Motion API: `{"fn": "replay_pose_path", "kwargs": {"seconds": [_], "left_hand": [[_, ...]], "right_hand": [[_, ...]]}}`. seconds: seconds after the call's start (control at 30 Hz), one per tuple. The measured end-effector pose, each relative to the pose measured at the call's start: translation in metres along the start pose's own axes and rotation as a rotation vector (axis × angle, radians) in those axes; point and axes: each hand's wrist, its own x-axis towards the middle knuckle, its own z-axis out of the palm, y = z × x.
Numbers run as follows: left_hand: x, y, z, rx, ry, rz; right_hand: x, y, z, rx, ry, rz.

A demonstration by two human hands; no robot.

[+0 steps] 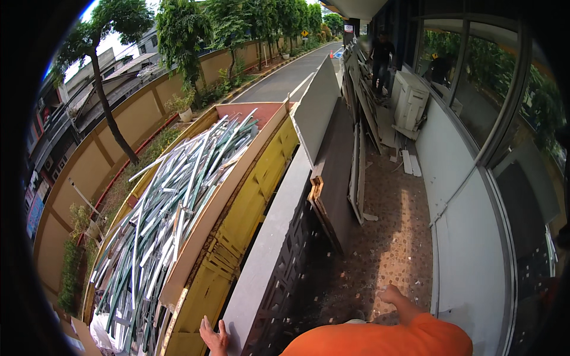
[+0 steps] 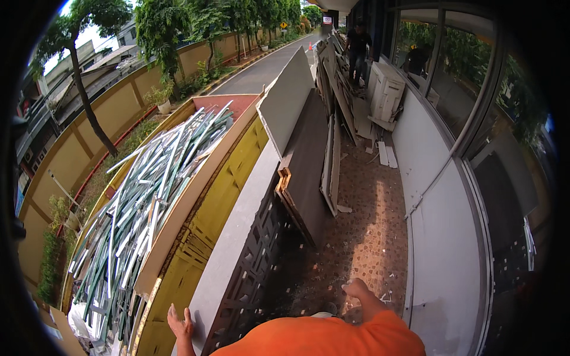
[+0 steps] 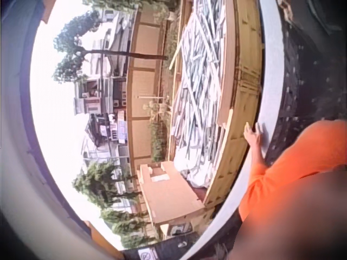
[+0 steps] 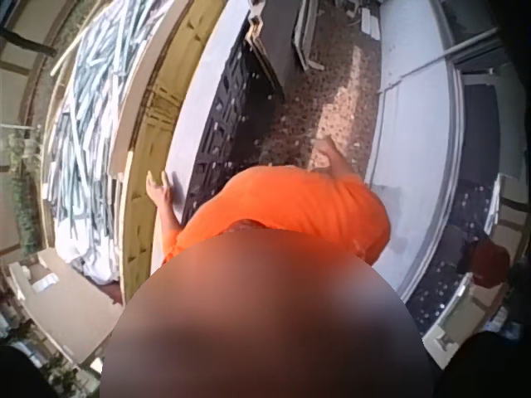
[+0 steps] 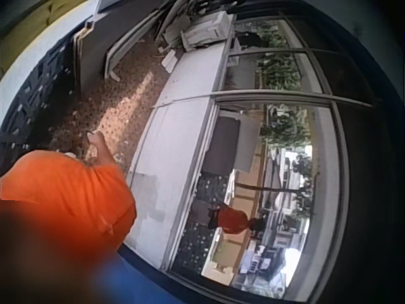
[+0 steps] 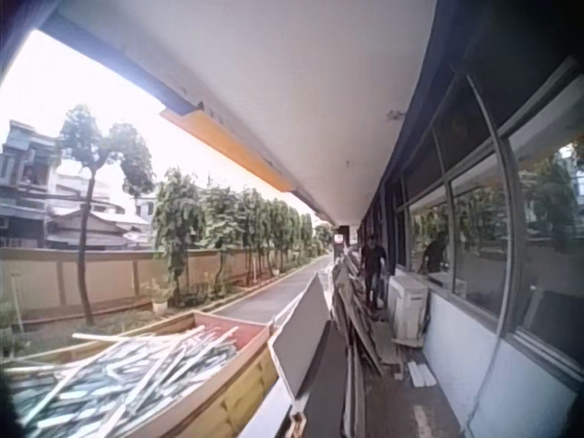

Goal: The person repeatedly picks up long metal and plastic strips from a cluttered outdoor area and throws them into a yellow truck bed. The person handles items one at a time, walking back and forth between the pile and the truck.

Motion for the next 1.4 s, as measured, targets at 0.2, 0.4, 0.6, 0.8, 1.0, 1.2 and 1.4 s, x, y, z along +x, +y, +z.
{"fn": "replay_pose_path", "kwargs": {"seconds": [0.2, 0.4, 0.6, 0.8, 1.0, 1.2, 1.4], "left_hand": [[-0.030, 0.144, 0.046, 0.050, 0.063, 0.006], [-0.040, 0.249, 0.081, 0.083, -0.138, -0.023], [-0.016, 0.272, 0.097, 0.115, -0.083, -0.146], [-0.016, 0.287, 0.113, 0.155, -0.076, -0.162], [-0.064, 0.292, 0.119, 0.089, -0.032, 0.048], [-0.118, 0.281, 0.129, -0.086, -0.155, 0.229], [-0.152, 0.280, 0.147, -0.164, -0.332, 0.211]], "right_hand": [[0.017, 0.234, -0.021, -0.099, 0.142, 0.277], [-0.002, 0.332, -0.049, 0.166, 0.254, 0.382], [-0.006, 0.323, -0.050, 0.454, 0.359, 0.405], [-0.044, 0.317, -0.001, 0.379, 0.302, 0.359], [-0.080, 0.326, 0.032, 0.289, 0.296, 0.397], [-0.072, 0.328, 0.020, 0.263, 0.359, 0.445], [-0.027, 0.307, 0.009, 0.525, 0.234, 0.332]]}}
